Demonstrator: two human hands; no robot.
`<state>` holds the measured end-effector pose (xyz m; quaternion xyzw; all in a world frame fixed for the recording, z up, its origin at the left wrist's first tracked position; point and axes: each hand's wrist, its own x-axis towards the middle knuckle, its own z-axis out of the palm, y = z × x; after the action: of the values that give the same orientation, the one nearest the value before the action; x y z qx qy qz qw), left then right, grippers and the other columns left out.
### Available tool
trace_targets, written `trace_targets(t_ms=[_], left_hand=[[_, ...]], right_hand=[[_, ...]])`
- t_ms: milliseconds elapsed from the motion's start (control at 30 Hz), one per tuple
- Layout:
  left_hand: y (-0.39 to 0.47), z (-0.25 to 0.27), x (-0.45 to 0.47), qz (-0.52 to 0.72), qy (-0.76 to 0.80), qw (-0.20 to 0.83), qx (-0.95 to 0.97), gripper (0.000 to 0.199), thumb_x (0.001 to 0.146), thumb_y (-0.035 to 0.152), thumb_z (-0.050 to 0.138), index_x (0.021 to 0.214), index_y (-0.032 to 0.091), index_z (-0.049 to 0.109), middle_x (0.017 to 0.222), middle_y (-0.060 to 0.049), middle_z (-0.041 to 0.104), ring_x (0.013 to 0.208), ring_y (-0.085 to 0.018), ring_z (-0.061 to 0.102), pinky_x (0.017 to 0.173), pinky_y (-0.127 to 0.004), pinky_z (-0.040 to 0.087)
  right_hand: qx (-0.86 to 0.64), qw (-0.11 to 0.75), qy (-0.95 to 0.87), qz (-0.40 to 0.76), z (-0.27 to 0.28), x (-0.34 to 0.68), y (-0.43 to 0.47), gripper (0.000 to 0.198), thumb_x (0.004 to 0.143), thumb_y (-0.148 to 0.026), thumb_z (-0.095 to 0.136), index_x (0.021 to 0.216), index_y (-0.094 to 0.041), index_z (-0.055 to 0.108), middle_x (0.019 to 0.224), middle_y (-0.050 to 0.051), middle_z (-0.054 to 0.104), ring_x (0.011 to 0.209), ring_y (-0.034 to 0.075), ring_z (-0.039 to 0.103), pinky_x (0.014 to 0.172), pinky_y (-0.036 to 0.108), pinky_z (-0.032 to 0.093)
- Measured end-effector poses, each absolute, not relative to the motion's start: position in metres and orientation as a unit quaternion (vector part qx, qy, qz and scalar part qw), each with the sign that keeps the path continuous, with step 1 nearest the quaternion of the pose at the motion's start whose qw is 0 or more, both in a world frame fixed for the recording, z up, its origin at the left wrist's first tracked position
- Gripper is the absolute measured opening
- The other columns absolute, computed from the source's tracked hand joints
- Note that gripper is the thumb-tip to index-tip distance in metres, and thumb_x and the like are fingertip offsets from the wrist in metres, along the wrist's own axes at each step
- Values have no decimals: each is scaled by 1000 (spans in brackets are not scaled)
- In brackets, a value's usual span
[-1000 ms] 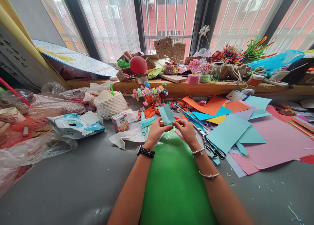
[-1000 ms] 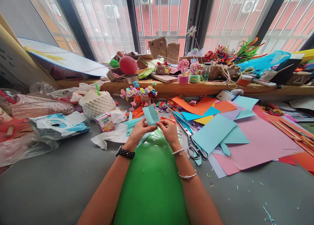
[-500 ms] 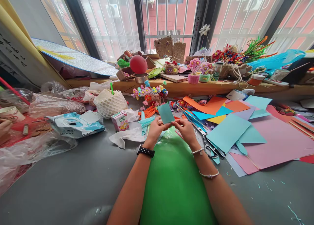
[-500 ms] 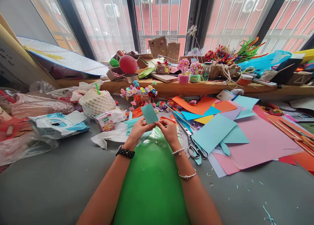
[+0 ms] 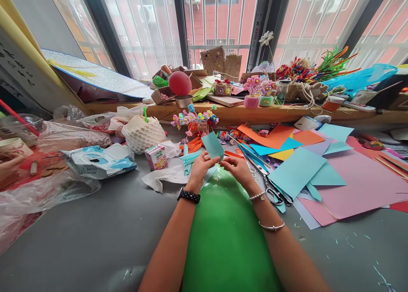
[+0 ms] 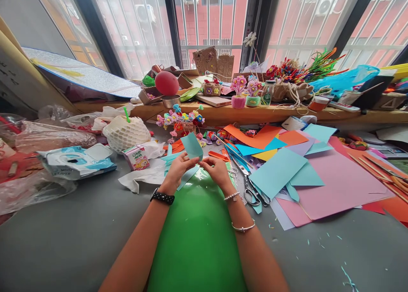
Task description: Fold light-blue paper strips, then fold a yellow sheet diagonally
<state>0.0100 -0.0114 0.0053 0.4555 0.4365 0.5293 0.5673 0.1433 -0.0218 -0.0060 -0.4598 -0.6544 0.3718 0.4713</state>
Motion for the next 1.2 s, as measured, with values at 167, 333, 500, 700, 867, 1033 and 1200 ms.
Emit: trace_targets(t_ms=[167,333,500,700,867,1033,1200], left_hand=[[-11,6,11,544,436,569,435,43,48,24,71,83,16,49,56,6,51,57,-8,51,63,-22,40],[-13,9,11,541,426,563,457,37,49,26,71,79,15,51,52,7,49,54,-7,49,61,-21,39],[-13,7,10,530,426,556,478,33,52,26,69,78,15,51,51,8,48,54,-7,50,61,-21,39],[-12,7,10,527,421,568,471,35,53,23,69,82,16,50,65,2,60,65,-11,56,67,-24,40],[-13,8,10,528,417,563,480,34,54,21,68,82,16,51,65,2,61,67,-13,58,69,-26,41],[-16,13,12,516,413,567,493,36,53,20,69,83,14,52,70,-2,63,68,-15,58,70,-28,41],[-16,13,12,519,401,568,498,37,54,20,68,86,14,52,72,-2,64,69,-15,58,69,-27,42]], right_hand=[[-452,470,-651,388,-5,144,-22,19,68,-33,54,68,-15,60,64,2,60,56,10,49,51,21,37],[-449,479,-633,409,-4,143,-23,24,69,-36,52,66,-14,59,61,1,57,53,10,48,49,21,36],[-445,501,-621,407,-6,144,-21,26,69,-38,53,69,-14,60,62,2,57,54,10,49,50,21,38],[-451,513,-609,403,-10,145,-17,25,70,-37,51,69,-14,59,63,3,58,56,12,52,54,24,42],[-462,516,-601,399,-10,144,-19,26,71,-38,49,67,-14,58,62,3,58,56,13,53,54,24,42],[-474,520,-602,378,-9,144,-19,28,72,-39,47,65,-14,58,61,3,58,55,13,53,53,24,42],[-484,516,-614,350,-11,144,-19,28,73,-39,46,65,-15,58,62,3,59,56,13,53,53,24,42]])
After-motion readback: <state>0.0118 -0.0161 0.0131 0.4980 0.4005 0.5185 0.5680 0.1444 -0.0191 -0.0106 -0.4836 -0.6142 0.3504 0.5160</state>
